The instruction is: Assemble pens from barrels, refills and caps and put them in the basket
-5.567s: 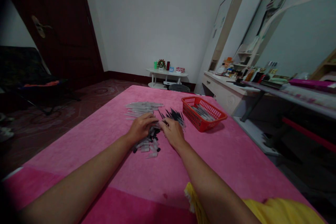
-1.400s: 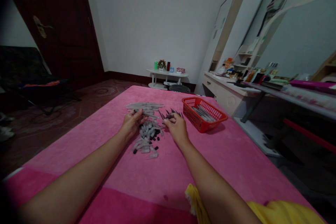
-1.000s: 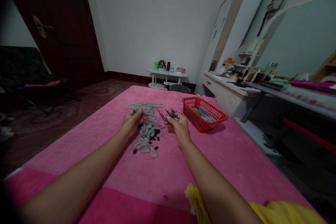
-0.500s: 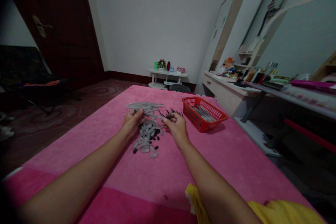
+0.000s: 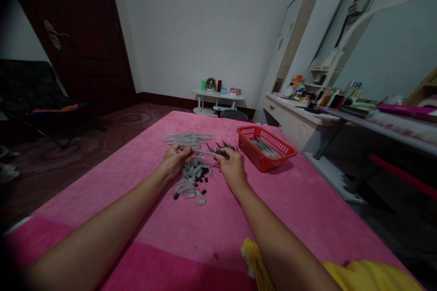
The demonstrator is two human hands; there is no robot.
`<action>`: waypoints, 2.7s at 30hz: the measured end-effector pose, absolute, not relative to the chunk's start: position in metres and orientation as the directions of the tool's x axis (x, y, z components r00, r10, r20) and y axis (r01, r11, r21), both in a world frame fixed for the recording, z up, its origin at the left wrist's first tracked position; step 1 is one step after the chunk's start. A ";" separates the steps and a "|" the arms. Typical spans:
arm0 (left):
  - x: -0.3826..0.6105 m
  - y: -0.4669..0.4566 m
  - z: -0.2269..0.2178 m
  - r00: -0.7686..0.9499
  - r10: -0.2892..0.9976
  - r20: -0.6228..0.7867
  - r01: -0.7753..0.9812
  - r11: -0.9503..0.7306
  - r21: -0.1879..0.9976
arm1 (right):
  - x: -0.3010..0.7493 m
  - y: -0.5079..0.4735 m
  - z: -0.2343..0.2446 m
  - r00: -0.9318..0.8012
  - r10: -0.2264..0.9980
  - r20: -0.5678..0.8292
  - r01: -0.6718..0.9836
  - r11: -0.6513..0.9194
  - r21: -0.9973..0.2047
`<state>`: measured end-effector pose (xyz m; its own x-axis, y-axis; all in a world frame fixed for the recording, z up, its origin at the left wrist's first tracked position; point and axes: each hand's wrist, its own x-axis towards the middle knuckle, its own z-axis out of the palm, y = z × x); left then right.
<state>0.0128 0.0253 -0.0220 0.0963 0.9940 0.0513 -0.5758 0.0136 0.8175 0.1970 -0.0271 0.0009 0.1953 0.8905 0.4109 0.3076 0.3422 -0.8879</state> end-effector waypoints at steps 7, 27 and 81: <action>0.012 0.020 -0.019 0.106 0.987 0.119 -0.555 -0.040 0.831 | 0.196 -0.030 0.007 0.219 0.947 0.236 0.143 0.208 -0.968; -0.031 0.052 -0.032 -0.198 0.838 0.509 0.435 -0.390 0.811 | 0.300 -0.031 0.065 0.502 0.489 0.713 0.833 -0.053 -0.551; -0.021 0.044 -0.035 0.139 0.773 0.619 0.689 -0.524 0.500 | 0.221 -0.032 0.006 -0.107 0.905 0.412 0.987 0.146 -0.066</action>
